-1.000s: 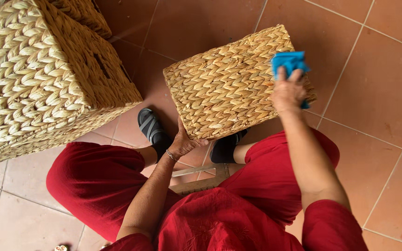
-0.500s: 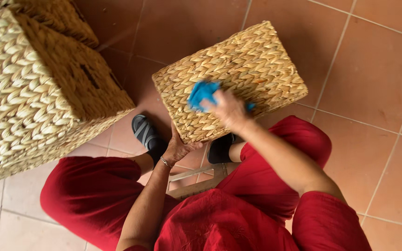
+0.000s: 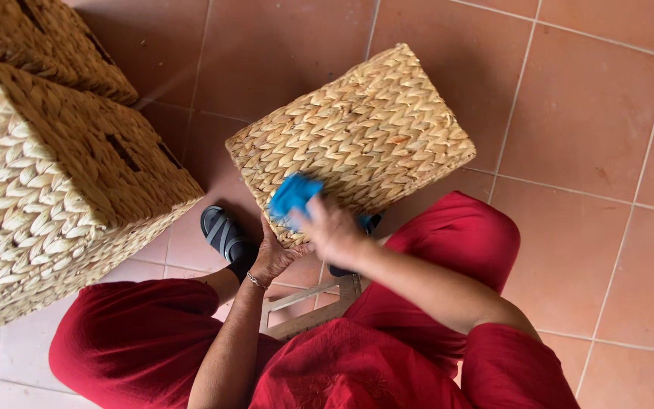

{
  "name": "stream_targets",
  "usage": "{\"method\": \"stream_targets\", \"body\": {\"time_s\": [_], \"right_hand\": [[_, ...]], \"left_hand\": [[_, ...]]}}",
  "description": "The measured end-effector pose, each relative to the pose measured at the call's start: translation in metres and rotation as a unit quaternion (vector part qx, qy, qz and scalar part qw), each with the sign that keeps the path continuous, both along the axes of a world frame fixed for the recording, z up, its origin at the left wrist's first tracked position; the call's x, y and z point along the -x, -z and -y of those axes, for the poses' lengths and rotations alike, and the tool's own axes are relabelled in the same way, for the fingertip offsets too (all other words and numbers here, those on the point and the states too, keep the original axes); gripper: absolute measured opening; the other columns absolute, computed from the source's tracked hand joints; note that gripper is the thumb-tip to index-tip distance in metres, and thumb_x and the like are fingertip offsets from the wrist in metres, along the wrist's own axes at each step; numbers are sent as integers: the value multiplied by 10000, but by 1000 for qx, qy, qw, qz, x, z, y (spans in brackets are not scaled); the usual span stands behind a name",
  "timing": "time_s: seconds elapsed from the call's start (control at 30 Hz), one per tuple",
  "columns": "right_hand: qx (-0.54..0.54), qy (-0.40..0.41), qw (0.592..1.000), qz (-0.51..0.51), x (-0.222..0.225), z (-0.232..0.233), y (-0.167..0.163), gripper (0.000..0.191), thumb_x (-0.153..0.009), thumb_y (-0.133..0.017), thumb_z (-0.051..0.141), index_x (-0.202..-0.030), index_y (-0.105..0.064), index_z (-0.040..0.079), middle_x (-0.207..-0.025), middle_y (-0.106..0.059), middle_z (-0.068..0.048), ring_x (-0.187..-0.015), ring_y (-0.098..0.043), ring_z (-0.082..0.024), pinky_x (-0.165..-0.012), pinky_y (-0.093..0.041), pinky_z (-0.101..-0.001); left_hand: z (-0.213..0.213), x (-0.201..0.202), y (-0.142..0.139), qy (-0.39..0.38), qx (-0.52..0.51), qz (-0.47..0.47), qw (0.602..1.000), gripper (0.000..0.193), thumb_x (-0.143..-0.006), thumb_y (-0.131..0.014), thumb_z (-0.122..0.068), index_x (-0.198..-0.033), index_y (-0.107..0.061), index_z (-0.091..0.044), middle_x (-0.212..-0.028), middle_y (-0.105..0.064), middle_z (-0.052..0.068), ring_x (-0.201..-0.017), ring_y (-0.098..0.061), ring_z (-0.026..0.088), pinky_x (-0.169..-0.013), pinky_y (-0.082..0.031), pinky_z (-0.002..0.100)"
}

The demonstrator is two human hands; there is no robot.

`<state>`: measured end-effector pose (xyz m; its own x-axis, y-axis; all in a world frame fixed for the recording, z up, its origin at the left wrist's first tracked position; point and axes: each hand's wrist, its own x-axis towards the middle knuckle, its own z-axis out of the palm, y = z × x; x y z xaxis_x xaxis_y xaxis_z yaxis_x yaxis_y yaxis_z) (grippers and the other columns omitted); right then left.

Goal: The person sits on the tiled floor and wipes woven water-hyacinth storage baskets with a blue cloth, turning each basket to clean its sides, edges, and interior, working through the baskets one at a time.

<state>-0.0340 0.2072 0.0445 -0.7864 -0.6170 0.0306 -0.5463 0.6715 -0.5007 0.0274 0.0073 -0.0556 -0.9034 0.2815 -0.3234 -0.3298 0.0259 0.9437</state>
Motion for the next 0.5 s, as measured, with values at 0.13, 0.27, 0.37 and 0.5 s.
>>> {"method": "stream_targets", "body": {"time_s": [0.13,0.27,0.37,0.5], "right_hand": [[19,-82,996,-18,-32,-8,4,619,-813,-717,62,-1350,-504,284,-1180,-439,-153,-992,-576,-349,-625,-596,-381],[1,50,999,11,43,-79,30,440,-1054,-610,158,-1405,-388,305,-1217,-454,-196,-943,-618,-359,-579,-578,-357],[-258,164,952,-19,103,-156,31,629,-889,-600,62,-1432,-395,304,-1302,-428,-255,-972,-619,-410,-457,-561,-315],[-343,293,886,-107,142,-182,26,702,-865,-664,153,-1500,-389,271,-1251,-446,-196,-943,-635,-351,-550,-556,-358]], "left_hand": [[1,-9,-3,26,57,37,997,1083,-733,-948,-238,-1576,-277,-121,-1491,-547,162,-1328,-582,251,-1109,-524,385],[-14,-4,-31,-71,-100,45,991,1409,-663,-961,-274,-1593,85,-111,-1541,-400,149,-1374,-470,237,-1127,-439,370],[-18,4,-47,-70,-71,49,994,1461,-626,-962,-288,-1590,122,-115,-1541,-410,158,-1374,-482,245,-1122,-437,369],[-20,12,-45,-63,-62,57,994,1476,-622,-965,-293,-1581,143,-112,-1563,-376,154,-1406,-441,239,-1146,-410,366]]}}
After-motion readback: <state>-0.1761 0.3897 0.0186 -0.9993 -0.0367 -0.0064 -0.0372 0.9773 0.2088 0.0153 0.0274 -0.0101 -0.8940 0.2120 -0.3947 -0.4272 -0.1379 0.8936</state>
